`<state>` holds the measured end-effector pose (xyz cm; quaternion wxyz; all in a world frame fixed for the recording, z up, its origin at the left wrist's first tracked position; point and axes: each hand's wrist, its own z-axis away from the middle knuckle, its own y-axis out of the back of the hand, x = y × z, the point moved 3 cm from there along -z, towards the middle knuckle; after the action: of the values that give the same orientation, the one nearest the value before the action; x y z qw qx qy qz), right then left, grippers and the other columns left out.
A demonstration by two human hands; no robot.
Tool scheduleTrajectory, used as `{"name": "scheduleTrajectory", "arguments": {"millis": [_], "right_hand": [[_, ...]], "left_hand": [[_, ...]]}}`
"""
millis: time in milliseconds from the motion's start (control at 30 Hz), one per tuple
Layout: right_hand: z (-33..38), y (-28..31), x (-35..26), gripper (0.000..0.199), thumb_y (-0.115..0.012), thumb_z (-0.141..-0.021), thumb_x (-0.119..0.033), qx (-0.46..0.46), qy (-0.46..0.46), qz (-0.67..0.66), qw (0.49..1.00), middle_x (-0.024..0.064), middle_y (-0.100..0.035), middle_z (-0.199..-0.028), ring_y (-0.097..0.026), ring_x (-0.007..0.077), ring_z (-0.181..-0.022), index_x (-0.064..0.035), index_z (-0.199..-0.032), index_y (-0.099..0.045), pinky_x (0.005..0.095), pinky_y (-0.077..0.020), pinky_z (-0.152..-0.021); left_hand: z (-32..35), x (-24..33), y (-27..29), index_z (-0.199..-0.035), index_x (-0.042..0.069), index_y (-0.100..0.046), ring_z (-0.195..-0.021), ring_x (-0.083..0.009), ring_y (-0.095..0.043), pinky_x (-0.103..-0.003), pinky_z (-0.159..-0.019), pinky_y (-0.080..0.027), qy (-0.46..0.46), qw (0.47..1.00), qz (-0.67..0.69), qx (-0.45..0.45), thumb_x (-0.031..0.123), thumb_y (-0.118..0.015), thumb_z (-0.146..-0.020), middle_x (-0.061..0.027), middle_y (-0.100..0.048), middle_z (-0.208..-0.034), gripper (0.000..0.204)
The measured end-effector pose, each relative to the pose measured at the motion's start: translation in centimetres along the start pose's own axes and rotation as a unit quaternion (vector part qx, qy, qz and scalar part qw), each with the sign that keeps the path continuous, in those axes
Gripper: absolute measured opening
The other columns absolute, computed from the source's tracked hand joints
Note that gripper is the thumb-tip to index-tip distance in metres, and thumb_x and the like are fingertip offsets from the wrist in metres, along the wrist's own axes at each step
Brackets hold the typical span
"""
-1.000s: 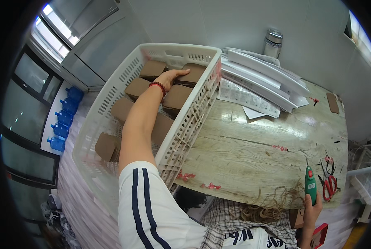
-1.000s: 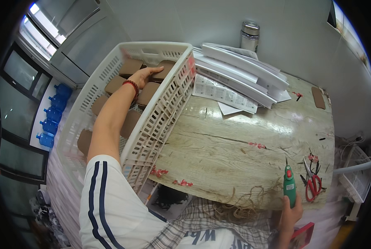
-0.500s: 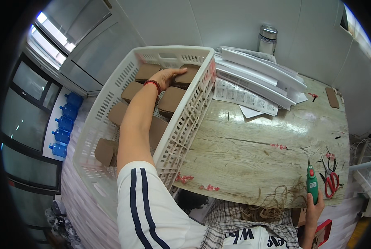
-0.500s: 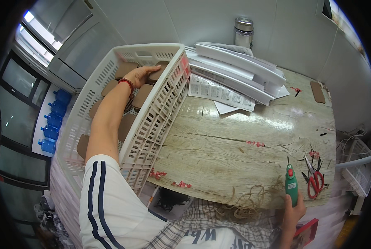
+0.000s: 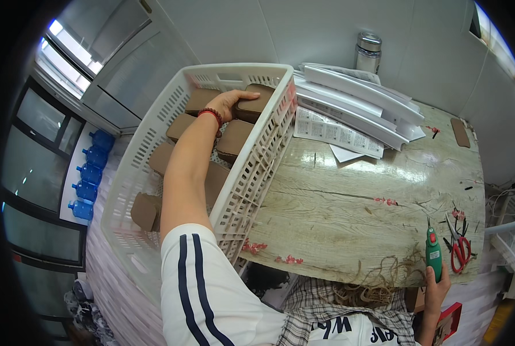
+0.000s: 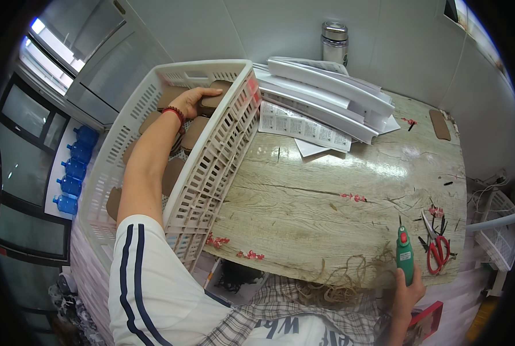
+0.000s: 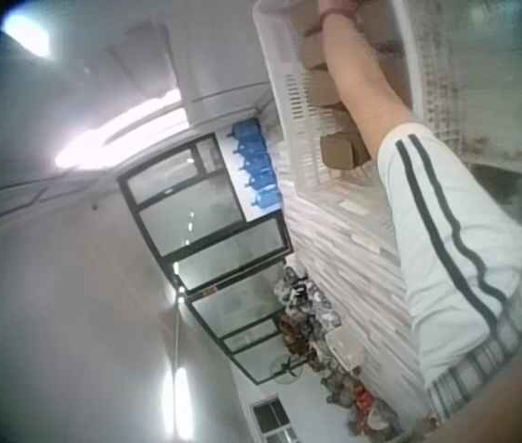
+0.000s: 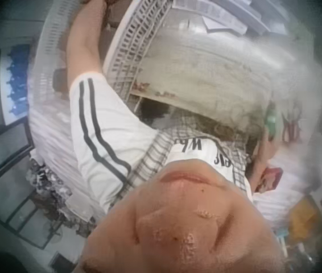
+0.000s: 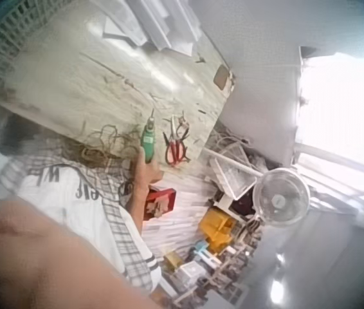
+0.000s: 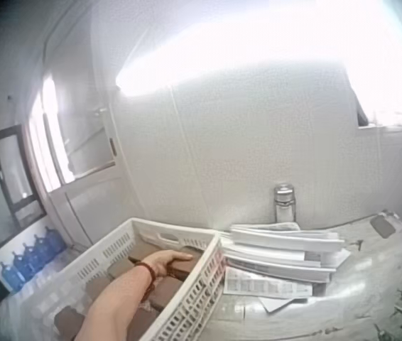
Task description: The person uses a green hot glue gun to apply glue to the edges of small brown cardboard pieces and presses them together. They handle the pieces one at a time, occasionally using red scissors to trim excess material, and place finished assemblies into a white plastic basket on the table.
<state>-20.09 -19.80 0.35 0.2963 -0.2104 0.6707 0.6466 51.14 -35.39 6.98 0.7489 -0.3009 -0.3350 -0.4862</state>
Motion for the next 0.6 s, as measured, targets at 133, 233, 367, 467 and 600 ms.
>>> {"name": "scheduleTrajectory", "arguments": {"millis": [133, 233, 367, 467, 600], "right_hand": [[0.2, 0.1, 0.7, 0.042, -0.074, -0.079, -0.023, 0.014, 0.013, 0.038, 0.999, 0.0157, -0.069, -0.091, -0.066, 0.026, -0.08, -0.0053, -0.115, -0.064, 0.0369, -0.0491, -0.076], [0.6, 0.1, 0.7, 0.037, -0.071, -0.082, -0.021, 0.024, 0.054, 0.034, 0.998, 0.01, -0.065, -0.086, -0.059, 0.0194, -0.075, -0.0052, -0.115, -0.063, 0.0319, -0.0451, -0.069], [1.2, 0.7, 1.5, 0.029, -0.065, -0.091, -0.017, 0.043, 0.154, 0.1, 0.982, -0.0009, -0.054, -0.073, -0.046, 0.005, -0.059, -0.0006, -0.114, -0.059, 0.0234, -0.0364, -0.052], [2.1, 1.8, 1.3, 0.031, -0.065, -0.09, -0.016, 0.049, 0.127, 0.039, 0.99, -0.0015, -0.053, -0.071, -0.045, 0.005, -0.058, -0.0006, -0.116, -0.059, 0.0232, -0.0356, -0.05], [3.0, 2.6, 3.4, 0.037, -0.07, -0.086, -0.015, 0.039, 0.058, -0.068, 0.995, 0.0055, -0.06, -0.083, -0.055, 0.0123, -0.071, -0.0006, -0.118, -0.06, 0.0271, -0.0428, -0.065]], "left_hand": [[0.4, 0.2, -1.1, -0.111, 0.0, -0.062, -0.092, -0.0257, -0.068, -0.04, -0.086, -0.055, -0.005, 0.999, -0.001, 0.032, 0.015, -0.076, -0.079, -0.0155, -0.068, -0.107, 0.038], [0.3, 0.2, -1.1, -0.107, -0.001, -0.062, -0.085, -0.0259, -0.069, -0.04, -0.08, -0.057, -0.017, 0.997, -0.02, 0.077, 0.011, -0.076, -0.075, -0.0162, -0.069, -0.102, 0.037], [1.1, 1.0, -1.3, -0.105, -0.002, -0.062, -0.086, -0.0284, -0.068, -0.042, -0.08, -0.057, -0.05, 0.989, -0.021, 0.136, 0.008, -0.077, -0.072, -0.0182, -0.067, -0.101, 0.038], [5.1, 3.3, -2.4, -0.105, -0.002, -0.062, -0.084, -0.0281, -0.066, -0.04, -0.077, -0.056, -0.124, 0.983, -0.051, 0.128, 0.011, -0.077, -0.071, -0.0185, -0.066, -0.101, 0.04], [9.4, 7.7, -0.1, -0.101, -0.003, -0.061, -0.078, -0.0256, -0.064, -0.039, -0.069, -0.055, -0.329, 0.872, -0.247, 0.264, 0.019, -0.08, -0.066, -0.0145, -0.064, -0.089, 0.045]]}}
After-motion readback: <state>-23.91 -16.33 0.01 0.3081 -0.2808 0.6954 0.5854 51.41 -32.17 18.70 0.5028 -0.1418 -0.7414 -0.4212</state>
